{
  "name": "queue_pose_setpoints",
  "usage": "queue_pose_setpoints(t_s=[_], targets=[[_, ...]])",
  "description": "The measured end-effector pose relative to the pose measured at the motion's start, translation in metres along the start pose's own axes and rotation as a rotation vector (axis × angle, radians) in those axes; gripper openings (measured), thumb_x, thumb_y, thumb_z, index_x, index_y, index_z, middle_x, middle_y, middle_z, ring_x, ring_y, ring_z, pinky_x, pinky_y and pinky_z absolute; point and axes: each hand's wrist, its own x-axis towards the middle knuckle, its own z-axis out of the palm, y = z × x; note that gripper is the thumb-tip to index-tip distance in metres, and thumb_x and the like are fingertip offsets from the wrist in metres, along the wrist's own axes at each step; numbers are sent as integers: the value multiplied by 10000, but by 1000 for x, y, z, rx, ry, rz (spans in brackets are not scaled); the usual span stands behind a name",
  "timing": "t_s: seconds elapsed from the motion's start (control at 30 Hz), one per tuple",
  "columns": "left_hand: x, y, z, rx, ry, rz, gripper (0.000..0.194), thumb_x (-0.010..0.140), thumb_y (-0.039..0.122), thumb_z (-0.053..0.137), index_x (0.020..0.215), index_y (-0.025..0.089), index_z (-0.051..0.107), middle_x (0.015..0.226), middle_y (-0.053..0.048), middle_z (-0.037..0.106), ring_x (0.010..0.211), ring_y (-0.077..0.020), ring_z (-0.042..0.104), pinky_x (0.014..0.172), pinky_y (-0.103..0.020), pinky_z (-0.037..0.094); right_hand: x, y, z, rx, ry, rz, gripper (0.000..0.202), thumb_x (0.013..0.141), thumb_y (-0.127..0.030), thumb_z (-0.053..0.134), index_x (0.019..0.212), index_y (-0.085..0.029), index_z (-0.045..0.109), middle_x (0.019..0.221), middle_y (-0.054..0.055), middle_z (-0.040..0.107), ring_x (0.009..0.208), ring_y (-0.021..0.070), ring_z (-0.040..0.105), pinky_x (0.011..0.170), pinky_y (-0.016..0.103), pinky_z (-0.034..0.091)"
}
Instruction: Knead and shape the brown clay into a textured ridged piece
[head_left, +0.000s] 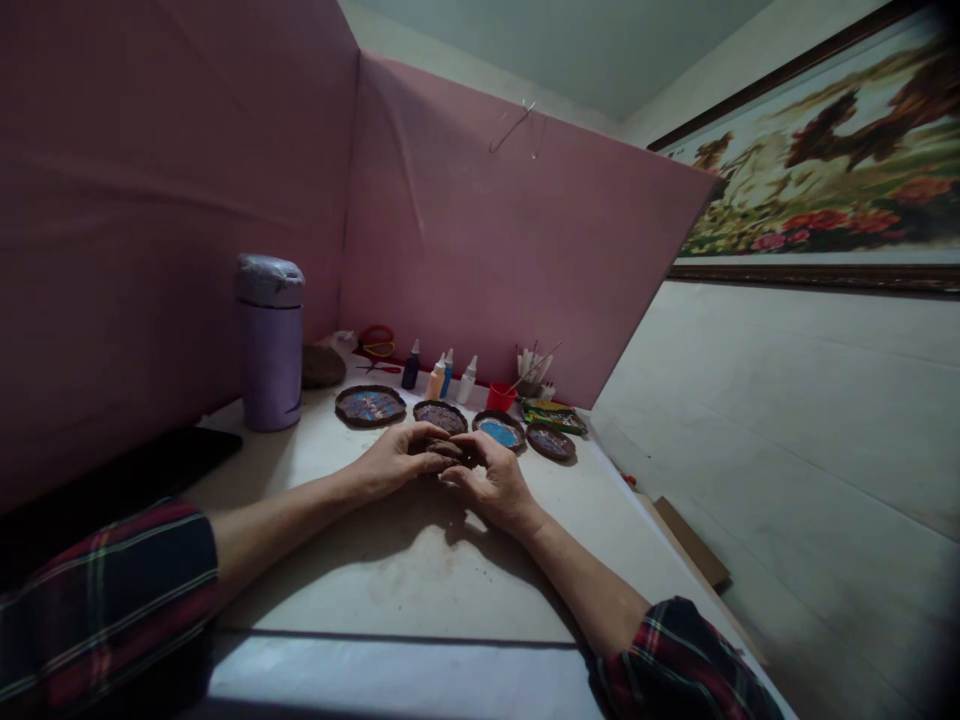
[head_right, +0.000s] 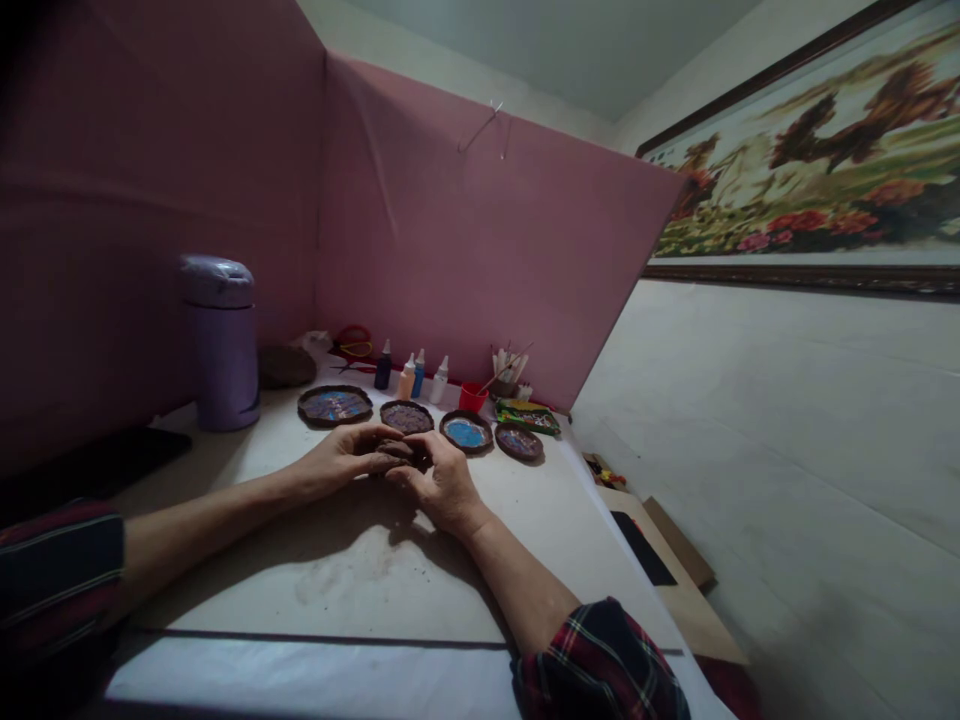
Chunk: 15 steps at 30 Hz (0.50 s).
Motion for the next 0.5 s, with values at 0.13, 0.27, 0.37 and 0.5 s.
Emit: queue_pose_setpoints(t_s=[0.13, 0.27, 0.37, 0.5], targets=[[-2, 1, 1, 252, 25, 144, 273, 795, 313, 584, 1003, 140, 624, 969, -70, 691, 907, -186, 631, 808, -280, 474, -1, 1, 2, -4, 20, -4, 281, 748, -225, 674, 1013, -166, 604, 900, 51, 609, 804, 172, 565, 717, 289, 458], [-4, -1, 3, 422, 75, 198, 219, 828, 299, 530, 971, 148, 597, 907, -58, 676, 840, -172, 616, 758, -270, 467, -1, 1, 5, 7, 47, -26, 241, 784, -191, 627, 1022, -169, 597, 926, 56, 607, 854, 174, 570, 768, 295, 458], [-4, -3, 4, 462, 98, 226, 191, 843, 290, 509, 954, 151, 579, 876, -49, 660, 800, -160, 601, 717, -258, 457, -2, 0, 7, 18, 66, -15, 221, 789, -190, 617, 1008, -169, 598, 914, 56, 612, 850, 176, 578, 772, 298, 464], [-4, -5, 5, 476, 107, 242, 162, 856, 296, 496, 909, 161, 569, 848, -36, 653, 776, -151, 595, 701, -250, 443, -3, 0, 11, 41, 94, 23, 186, 789, -205, 611, 973, -176, 608, 892, 53, 631, 822, 176, 592, 758, 300, 476]])
